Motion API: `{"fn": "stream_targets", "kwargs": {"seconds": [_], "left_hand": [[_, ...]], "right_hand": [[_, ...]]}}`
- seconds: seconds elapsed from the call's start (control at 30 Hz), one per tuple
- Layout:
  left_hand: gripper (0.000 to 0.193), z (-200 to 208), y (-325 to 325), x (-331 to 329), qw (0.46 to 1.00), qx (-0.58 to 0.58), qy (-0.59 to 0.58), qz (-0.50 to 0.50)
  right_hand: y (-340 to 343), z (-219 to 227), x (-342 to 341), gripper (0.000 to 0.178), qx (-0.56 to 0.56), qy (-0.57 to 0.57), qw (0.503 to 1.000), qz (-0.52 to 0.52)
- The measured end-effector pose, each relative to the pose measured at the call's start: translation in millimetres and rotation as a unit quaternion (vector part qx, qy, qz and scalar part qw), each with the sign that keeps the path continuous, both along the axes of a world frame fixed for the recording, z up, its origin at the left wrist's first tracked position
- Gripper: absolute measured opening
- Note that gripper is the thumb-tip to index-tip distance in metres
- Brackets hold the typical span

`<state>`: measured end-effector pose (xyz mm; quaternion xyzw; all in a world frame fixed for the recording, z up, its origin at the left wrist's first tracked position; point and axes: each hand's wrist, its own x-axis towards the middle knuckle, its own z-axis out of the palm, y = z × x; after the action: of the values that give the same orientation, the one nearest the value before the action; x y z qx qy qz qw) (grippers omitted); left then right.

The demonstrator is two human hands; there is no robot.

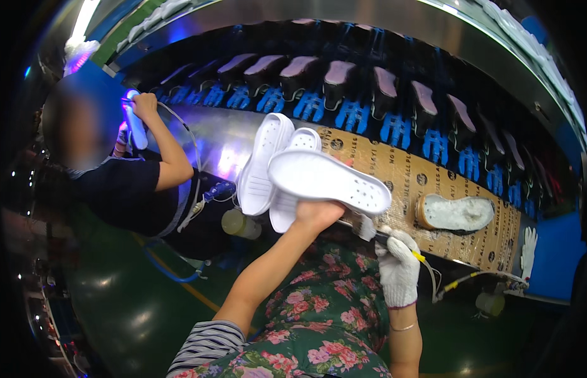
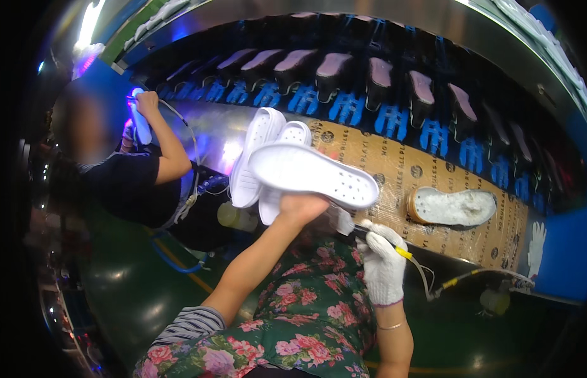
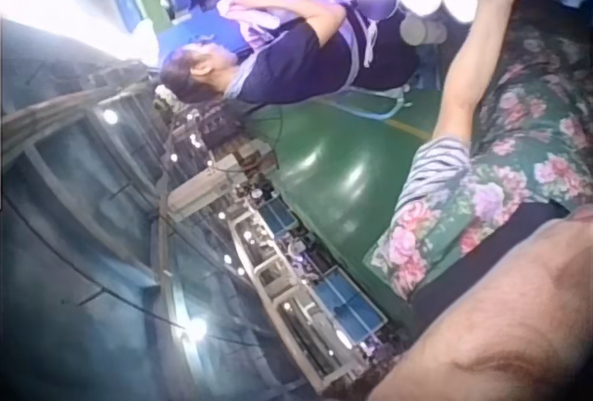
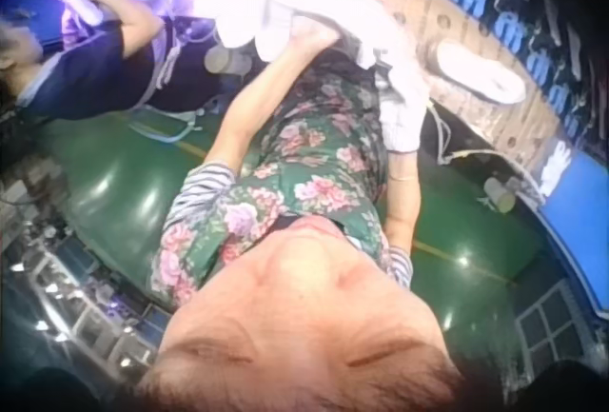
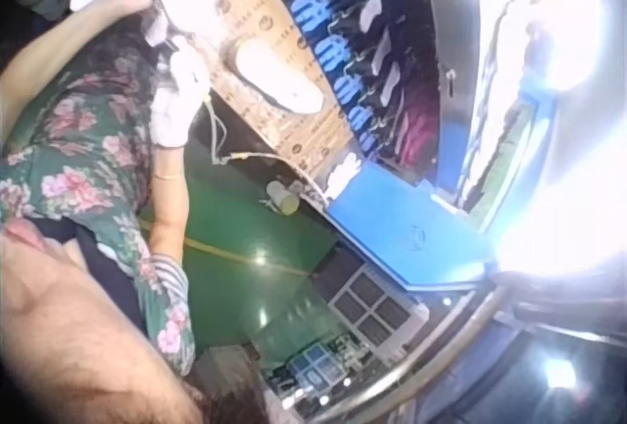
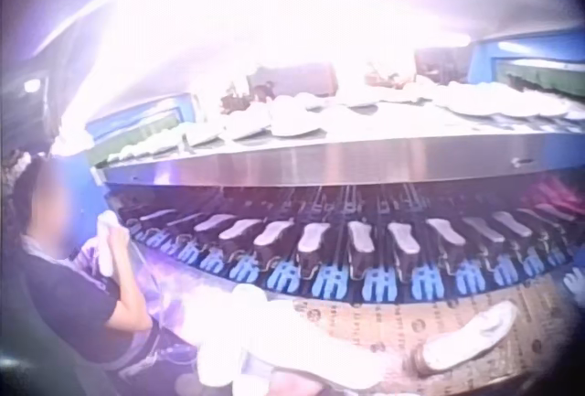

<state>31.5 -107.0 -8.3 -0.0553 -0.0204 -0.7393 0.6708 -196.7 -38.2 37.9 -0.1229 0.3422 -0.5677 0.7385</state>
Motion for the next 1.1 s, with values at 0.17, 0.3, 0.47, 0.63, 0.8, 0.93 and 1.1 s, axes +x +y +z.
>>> {"fn": "stream_targets", "kwargs": {"seconds": [0.17, 0.3, 0.47, 0.63, 0.8, 0.93, 1.1], "left_hand": [[0.106, 22, 83, 21, 0.984, 0.059, -0.054, -0.162], [0.086, 4, 114, 17, 0.937, 0.205, 0.002, -0.283], [0.109, 8, 124, -22, 0.961, 0.136, -0.027, -0.239], [0.113, 13, 115, -53, 0.974, 0.073, 0.088, -0.197], [0.106, 9, 119, -60, 0.954, 0.155, -0.218, -0.133], [0.103, -4, 128, -63, 0.951, 0.163, -0.233, -0.125], [0.099, -41, 131, -55, 0.962, 0.158, -0.157, -0.159]], "right_hand": [[-3, -7, 8, 0.023, -0.011, 0.031, 0.999, 0.039], [-3, 11, 14, 0.022, -0.051, 0.106, 0.992, 0.055], [-2, 44, 5, 0.023, -0.277, 0.374, 0.884, 0.028], [-13, 74, 0, 0.026, -0.453, 0.511, 0.731, 0.008], [-28, 87, 10, 0.033, -0.54, 0.576, 0.611, -0.052], [-30, 86, 17, 0.042, -0.577, 0.618, 0.527, -0.089], [-18, 80, 24, 0.032, -0.577, 0.531, 0.62, -0.001]]}}
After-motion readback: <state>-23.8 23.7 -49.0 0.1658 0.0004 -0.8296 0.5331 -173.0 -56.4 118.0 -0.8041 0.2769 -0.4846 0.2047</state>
